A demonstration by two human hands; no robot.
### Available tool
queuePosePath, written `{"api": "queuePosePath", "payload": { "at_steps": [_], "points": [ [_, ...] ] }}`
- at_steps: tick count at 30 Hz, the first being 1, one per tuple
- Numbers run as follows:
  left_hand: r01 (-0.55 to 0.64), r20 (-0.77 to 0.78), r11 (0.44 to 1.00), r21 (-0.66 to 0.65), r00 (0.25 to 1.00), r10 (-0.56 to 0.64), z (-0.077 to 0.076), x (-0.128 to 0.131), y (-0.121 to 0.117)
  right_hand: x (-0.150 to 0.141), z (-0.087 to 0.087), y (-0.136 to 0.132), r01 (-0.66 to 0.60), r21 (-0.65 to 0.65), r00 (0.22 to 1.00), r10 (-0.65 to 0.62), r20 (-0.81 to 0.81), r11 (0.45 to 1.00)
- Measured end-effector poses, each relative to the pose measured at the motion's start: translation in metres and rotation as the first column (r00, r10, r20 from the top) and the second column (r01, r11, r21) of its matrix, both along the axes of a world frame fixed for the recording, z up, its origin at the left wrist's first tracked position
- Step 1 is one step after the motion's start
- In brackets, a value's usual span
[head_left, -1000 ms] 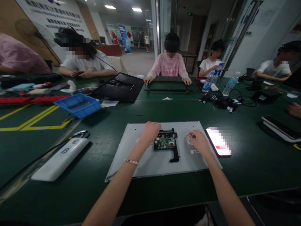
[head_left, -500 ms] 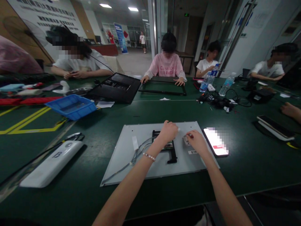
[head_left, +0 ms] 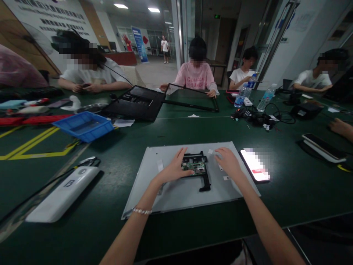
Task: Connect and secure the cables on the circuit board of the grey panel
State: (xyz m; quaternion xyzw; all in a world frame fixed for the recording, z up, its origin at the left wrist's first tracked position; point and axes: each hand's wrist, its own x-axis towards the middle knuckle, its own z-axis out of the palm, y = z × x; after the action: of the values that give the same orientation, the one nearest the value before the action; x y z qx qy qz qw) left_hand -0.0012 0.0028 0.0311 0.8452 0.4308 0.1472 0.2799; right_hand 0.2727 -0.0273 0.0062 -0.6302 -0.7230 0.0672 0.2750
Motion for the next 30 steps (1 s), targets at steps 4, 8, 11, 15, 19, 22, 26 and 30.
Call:
{"api": "queuePosePath", "payload": {
  "at_steps": [4,8,11,15,19,22,26,30],
  "points": [
    [0.002,0.023,1.000,-0.001,1.000,-0.002,-0.007,-0.002,-0.004,-0.015,0.009,0.013,-0.057,-0.040,0.989,0.062,0.137,0.998],
    [-0.010,0.041,1.000,-0.014,0.999,0.011,-0.014,-0.002,-0.004,-0.023,0.012,0.019,-0.054,-0.109,0.966,0.080,0.245,0.993],
    [-0.022,0.059,1.000,-0.017,0.998,0.023,-0.017,-0.003,-0.003,-0.022,0.011,0.019,-0.037,-0.100,0.960,0.063,0.271,0.994],
    [-0.022,0.060,1.000,-0.017,0.998,0.023,-0.016,-0.002,-0.004,-0.024,0.015,0.023,-0.010,-0.060,0.985,0.020,0.171,0.998],
    [-0.030,0.068,0.999,-0.021,0.997,0.031,-0.015,-0.001,-0.005,-0.041,0.019,0.033,-0.105,0.047,0.989,0.100,0.106,0.993],
    [-0.028,0.076,1.000,-0.007,0.997,0.029,-0.018,-0.002,-0.004,-0.057,0.017,0.037,-0.206,0.012,0.972,0.203,0.122,0.978],
    [-0.030,0.082,1.000,-0.004,0.996,0.030,-0.018,-0.002,-0.005,-0.066,0.007,0.039,-0.240,-0.062,0.963,0.245,0.115,0.969],
    [-0.034,0.076,0.999,-0.024,0.996,0.036,-0.017,-0.002,-0.006,-0.064,-0.003,0.041,-0.244,-0.042,0.968,0.246,0.053,0.969]
  ]
}}
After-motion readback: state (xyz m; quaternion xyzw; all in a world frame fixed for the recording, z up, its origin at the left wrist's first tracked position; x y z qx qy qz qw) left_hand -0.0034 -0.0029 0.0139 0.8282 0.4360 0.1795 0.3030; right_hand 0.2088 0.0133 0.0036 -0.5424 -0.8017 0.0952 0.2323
